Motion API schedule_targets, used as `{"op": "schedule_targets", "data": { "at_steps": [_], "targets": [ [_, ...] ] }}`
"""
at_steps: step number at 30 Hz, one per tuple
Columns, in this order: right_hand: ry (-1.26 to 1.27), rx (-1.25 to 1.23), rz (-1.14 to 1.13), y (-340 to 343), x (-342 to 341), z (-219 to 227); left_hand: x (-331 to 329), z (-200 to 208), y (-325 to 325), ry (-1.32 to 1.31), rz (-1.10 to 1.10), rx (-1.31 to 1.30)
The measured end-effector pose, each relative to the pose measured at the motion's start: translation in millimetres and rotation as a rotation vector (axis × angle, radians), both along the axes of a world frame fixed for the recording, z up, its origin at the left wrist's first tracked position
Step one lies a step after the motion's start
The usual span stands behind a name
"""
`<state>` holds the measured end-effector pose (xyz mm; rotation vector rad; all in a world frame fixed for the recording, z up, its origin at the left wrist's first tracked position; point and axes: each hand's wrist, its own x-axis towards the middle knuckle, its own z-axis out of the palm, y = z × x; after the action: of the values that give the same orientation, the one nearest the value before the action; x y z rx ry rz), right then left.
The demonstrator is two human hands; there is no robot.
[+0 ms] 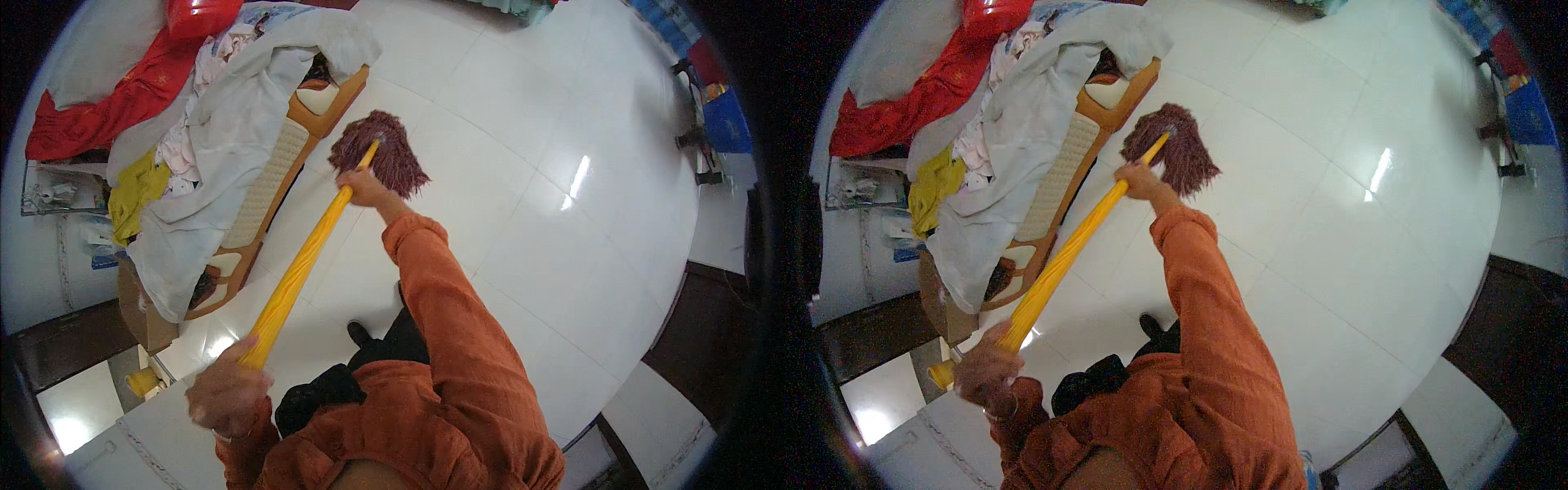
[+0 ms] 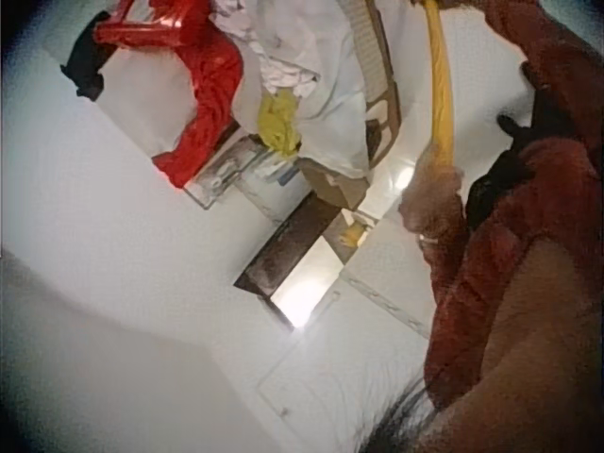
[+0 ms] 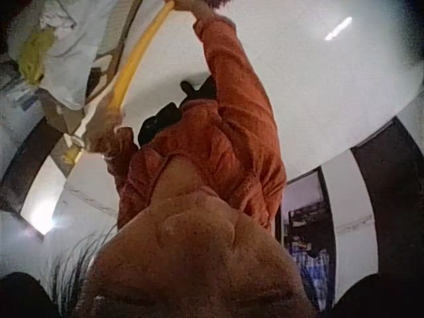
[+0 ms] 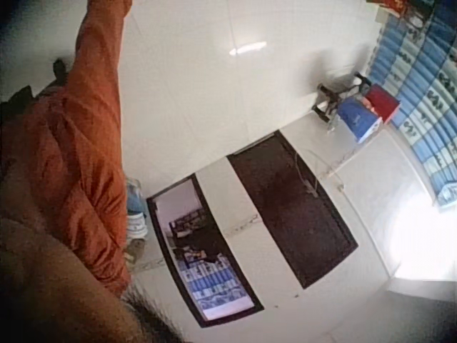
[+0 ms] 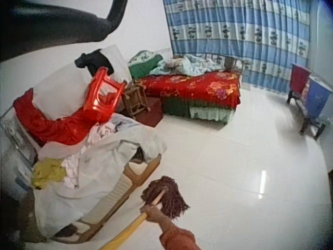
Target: The person mops a white tiled floor in a cluttered room using a yellow-handled string mop. They move the mop back and forth across the floor, navigating around furniture, boxes, and piles of laundry. The person adjusts their grip and position to clean different sections of the room.
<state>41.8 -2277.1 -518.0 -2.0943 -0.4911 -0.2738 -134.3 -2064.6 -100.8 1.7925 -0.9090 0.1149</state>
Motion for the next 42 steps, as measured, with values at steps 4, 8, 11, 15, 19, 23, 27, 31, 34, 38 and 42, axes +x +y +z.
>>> {"op": "schedule_targets", "data": {
  "at_steps": [4, 8, 11, 15, 19, 23, 27, 31, 34, 38, 42],
  "targets": [
    [0.164, -0.083, -0.206, -57, 3, 6, 35, -11, -32, 0.001, 0.000, 0.102],
    [0.236, -0.074, -0.378, -86, -14, 14, 55, -25, -21, -0.016, 0.080, 0.069],
    [0.135, -0.031, -0.556, -101, -37, 9, 63, -23, -37, 0.096, 0.132, -0.057],
    [0.184, -0.039, -0.696, -132, -90, 8, 68, -22, -48, 0.156, 0.024, -0.031],
    [0.235, -0.097, -0.861, -154, -168, 7, 58, -32, -62, 0.190, -0.129, -0.054],
    [0.200, -0.123, -1.088, -158, -251, -7, 40, -43, -80, 0.332, -0.221, -0.127],
    [0.195, -0.125, -1.352, -137, -326, -7, 34, -56, -97, 0.385, -0.405, -0.179],
    [0.187, -0.139, -1.572, -83, -396, -22, 8, -65, -105, 0.464, -0.578, -0.277],
    [0.304, -0.142, -1.693, -40, -432, -42, -7, -84, -107, 0.427, -0.769, -0.304],
    [0.235, -0.102, -1.863, 59, -468, -29, -31, -69, -73, 0.485, -1.004, -0.329],
    [0.279, -0.036, -1.934, 151, -484, -18, -48, -62, -39, 0.590, -1.032, -0.374]
  ]
}}
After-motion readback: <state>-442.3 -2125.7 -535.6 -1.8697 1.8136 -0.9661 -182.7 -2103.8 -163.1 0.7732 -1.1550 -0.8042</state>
